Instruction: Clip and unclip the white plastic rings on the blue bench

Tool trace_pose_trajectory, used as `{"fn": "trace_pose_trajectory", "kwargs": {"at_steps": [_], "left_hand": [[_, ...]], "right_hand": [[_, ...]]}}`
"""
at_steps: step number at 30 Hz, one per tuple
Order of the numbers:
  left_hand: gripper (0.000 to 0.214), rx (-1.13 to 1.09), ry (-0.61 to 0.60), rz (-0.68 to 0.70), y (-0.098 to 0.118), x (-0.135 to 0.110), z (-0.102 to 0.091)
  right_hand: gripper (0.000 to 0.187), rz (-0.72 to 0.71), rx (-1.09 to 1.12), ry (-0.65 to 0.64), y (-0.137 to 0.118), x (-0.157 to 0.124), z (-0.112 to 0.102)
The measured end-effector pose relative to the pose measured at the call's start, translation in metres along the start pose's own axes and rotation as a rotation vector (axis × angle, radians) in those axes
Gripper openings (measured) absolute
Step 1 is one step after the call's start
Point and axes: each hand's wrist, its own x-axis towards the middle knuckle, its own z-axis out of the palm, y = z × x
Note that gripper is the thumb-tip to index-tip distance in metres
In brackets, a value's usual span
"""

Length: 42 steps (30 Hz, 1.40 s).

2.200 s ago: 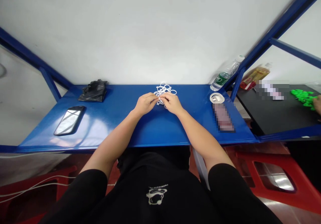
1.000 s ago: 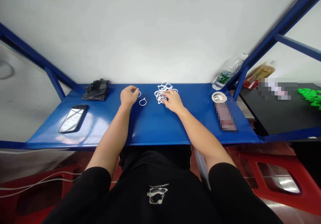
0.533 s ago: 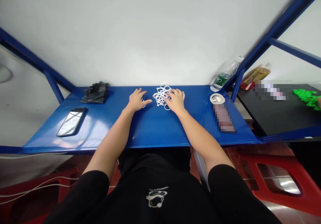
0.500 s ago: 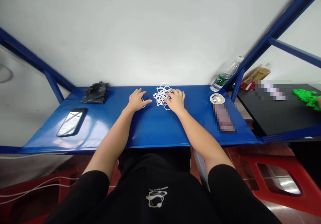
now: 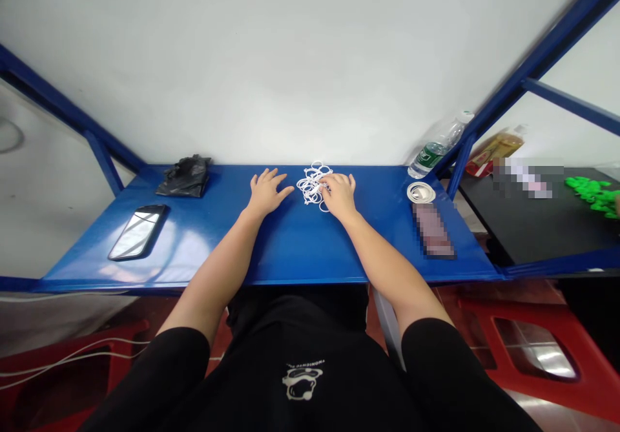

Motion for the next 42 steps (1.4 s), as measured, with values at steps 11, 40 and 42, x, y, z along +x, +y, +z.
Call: {"fn": "trace_pose_trajectory", "kwargs": {"at_steps": [11, 40, 42], "left_hand": [[0.041, -0.556, -0.098, 0.183, 0.041, -0.009, 0.006], [0.031, -0.389, -0.098, 0.533, 0.042, -0.009, 0.005], [0.027, -0.395, -0.117, 0.527, 0.043, -0.009, 0.002]], "right_hand": [[0.015, -0.217, 0.167, -0.024, -0.021, -0.003, -0.009], [0.024, 0.114, 0.499, -0.101, -0.025, -0.008, -0.005], [0.023, 0.114, 0.491, -0.111, -0.026, -0.007, -0.005]]}}
